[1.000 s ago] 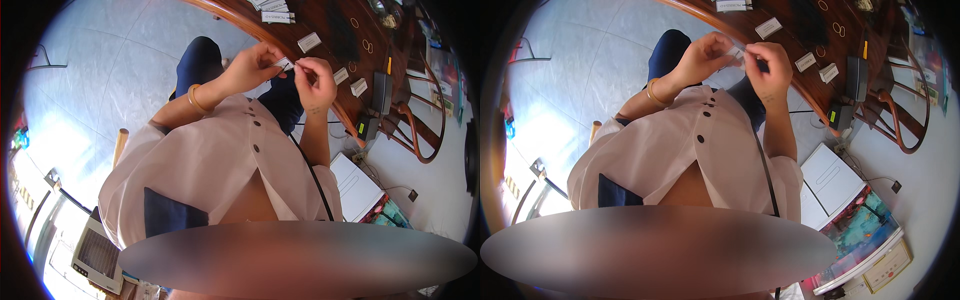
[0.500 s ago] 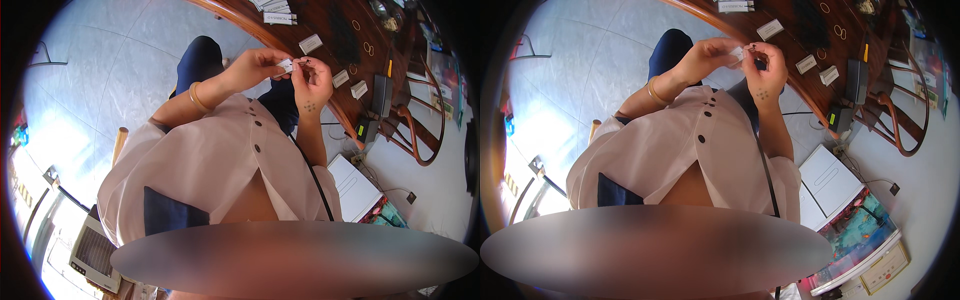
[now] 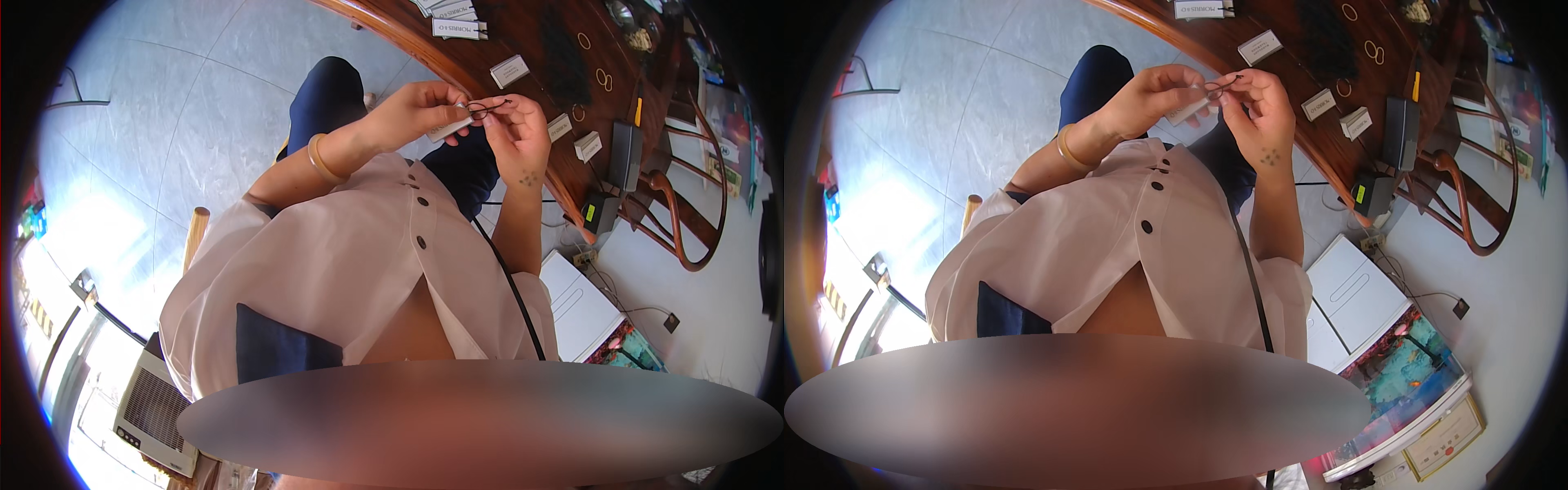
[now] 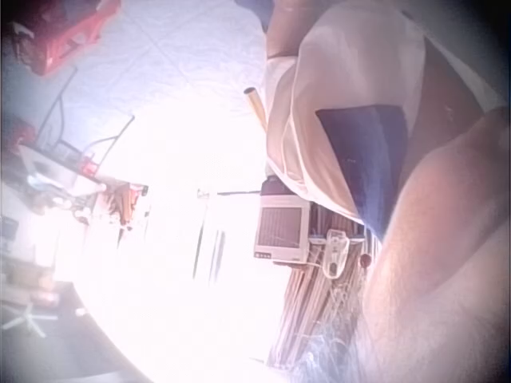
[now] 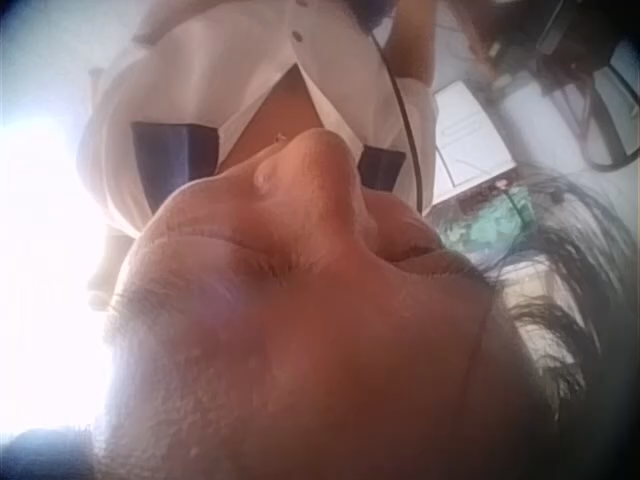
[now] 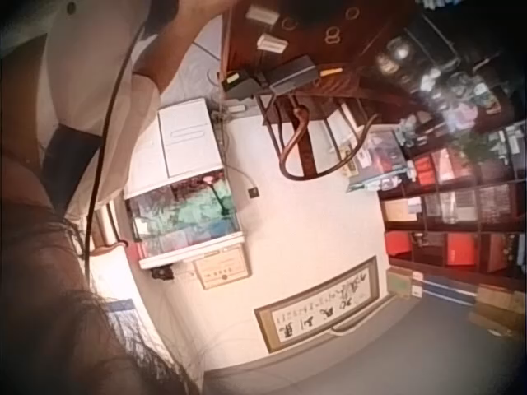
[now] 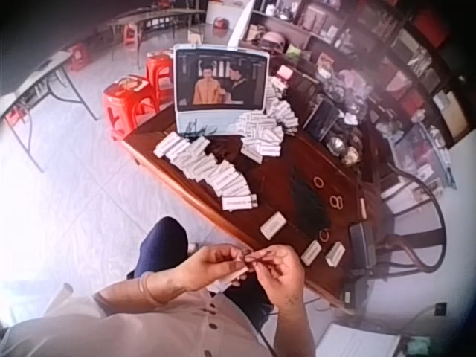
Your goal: Sorting and organizing a stack of small paper slips with rubber bands on a wooden table.
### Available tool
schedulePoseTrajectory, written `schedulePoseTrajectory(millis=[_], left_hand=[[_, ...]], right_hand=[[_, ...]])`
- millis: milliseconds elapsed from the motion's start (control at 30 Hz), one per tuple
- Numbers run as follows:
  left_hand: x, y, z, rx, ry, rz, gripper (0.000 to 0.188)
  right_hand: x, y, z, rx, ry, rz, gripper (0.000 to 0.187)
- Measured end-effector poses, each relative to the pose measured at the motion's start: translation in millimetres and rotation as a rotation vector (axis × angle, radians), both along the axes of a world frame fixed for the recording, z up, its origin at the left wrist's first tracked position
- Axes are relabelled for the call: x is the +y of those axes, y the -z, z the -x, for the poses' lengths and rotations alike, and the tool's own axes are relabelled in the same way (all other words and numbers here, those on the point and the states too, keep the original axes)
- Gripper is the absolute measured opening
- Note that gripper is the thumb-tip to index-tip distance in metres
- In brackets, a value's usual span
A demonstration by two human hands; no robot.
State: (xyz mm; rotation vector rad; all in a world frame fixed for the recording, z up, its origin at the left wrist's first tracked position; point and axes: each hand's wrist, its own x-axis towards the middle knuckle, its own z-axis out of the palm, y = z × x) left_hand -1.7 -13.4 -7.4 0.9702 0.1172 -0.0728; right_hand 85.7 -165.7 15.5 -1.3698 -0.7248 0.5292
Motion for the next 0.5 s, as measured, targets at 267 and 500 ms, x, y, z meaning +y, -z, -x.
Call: schedulePoseTrajectory(millis=[267, 500], left_hand=[[-1.2, -0.5, 1.5, 0.050, 0.029, -0.047, 0.017], [-3.7, -5.4, 5.2, -0.066, 0.034, -0.033, 0.015]], right_hand=[[2.8, -5.2, 4.4, -0.363, 0.030, 0.272, 0.026], [-6.9, 2.5, -14.4, 0.271, 0.145, -0.577, 0.030]])
